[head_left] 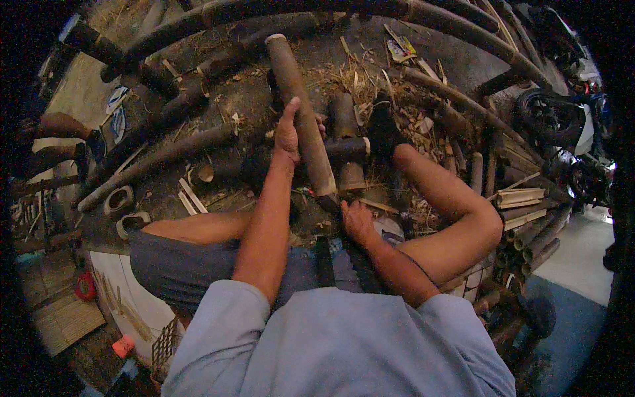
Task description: The person sits on the floor and repeatedly fits smaller bamboo pieces into larger bamboo tubes, adjusting alignment and tapping them into place. The person handles multiple bamboo pieces and tubes, rotating and repositioning them to achieve a snug fit.
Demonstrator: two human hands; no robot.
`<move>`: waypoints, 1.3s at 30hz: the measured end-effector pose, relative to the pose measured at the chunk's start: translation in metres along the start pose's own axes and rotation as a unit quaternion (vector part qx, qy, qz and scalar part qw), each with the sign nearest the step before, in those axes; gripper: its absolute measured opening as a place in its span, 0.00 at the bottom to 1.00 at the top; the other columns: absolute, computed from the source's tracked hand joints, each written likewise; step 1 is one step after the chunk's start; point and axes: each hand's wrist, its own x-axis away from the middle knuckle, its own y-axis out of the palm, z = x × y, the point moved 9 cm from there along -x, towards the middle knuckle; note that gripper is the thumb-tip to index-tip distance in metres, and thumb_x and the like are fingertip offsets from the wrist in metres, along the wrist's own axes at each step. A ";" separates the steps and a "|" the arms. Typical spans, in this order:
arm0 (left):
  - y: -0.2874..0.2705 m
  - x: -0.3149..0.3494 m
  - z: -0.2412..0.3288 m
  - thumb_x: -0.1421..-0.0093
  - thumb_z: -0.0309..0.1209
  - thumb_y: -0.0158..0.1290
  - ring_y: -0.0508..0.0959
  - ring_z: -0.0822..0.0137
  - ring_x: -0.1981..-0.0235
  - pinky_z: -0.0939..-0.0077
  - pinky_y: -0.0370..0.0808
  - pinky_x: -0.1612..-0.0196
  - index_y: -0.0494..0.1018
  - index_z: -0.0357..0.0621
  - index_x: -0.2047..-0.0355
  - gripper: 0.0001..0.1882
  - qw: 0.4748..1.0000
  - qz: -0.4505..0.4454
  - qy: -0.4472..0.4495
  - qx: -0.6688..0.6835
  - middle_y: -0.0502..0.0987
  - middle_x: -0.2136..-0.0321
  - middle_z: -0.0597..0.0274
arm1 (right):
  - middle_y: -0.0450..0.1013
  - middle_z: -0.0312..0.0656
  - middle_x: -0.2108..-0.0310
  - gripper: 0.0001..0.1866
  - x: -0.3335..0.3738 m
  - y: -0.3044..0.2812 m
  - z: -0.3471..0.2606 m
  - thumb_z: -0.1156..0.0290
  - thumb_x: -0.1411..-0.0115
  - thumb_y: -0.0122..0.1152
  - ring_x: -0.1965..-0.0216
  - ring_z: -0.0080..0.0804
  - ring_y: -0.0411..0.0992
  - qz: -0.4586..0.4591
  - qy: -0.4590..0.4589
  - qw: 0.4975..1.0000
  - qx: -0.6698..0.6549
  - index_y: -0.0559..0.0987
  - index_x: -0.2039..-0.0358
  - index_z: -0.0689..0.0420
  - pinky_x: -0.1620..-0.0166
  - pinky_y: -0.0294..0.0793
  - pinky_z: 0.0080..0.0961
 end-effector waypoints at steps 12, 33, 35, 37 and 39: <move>-0.024 -0.007 0.001 0.39 0.57 0.56 0.81 0.56 0.75 0.61 0.82 0.68 0.75 0.34 0.68 0.31 0.996 0.090 0.024 -0.010 0.80 0.75 0.49 | 0.76 0.57 0.61 0.31 -0.007 0.022 0.016 0.51 0.41 0.62 0.63 0.58 0.78 -0.084 0.062 0.990 -0.096 0.71 0.43 0.56 0.62 0.78 0.52; 0.027 0.005 0.028 0.43 0.45 0.64 0.81 0.58 0.77 0.59 0.82 0.75 0.66 0.36 0.57 0.27 0.986 0.122 0.111 -0.028 0.76 0.73 0.53 | 0.80 0.48 0.57 0.34 -0.059 -0.216 0.016 0.45 0.37 0.61 0.56 0.33 0.78 0.043 0.131 0.834 -0.534 0.77 0.45 0.64 0.51 0.76 0.30; 0.030 0.008 0.031 0.42 0.44 0.64 0.81 0.58 0.77 0.60 0.82 0.75 0.66 0.37 0.56 0.27 0.985 0.111 0.127 -0.036 0.76 0.74 0.54 | 0.81 0.47 0.60 0.33 -0.061 -0.210 0.010 0.45 0.37 0.61 0.58 0.32 0.78 0.032 0.132 0.815 -0.564 0.78 0.46 0.63 0.52 0.76 0.30; 0.029 0.010 0.031 0.42 0.44 0.63 0.81 0.59 0.77 0.60 0.82 0.75 0.66 0.37 0.57 0.26 0.985 0.106 0.125 -0.053 0.76 0.74 0.54 | 0.81 0.46 0.63 0.30 -0.061 -0.204 0.008 0.47 0.35 0.60 0.60 0.31 0.78 0.073 0.118 0.803 -0.579 0.80 0.49 0.64 0.54 0.76 0.31; 0.028 0.010 0.029 0.42 0.44 0.63 0.81 0.59 0.77 0.61 0.82 0.75 0.66 0.37 0.57 0.26 0.985 0.095 0.122 -0.073 0.76 0.75 0.54 | 0.81 0.43 0.64 0.28 -0.062 -0.182 0.010 0.49 0.33 0.58 0.62 0.30 0.77 0.064 0.133 0.751 -0.644 0.81 0.51 0.64 0.56 0.76 0.31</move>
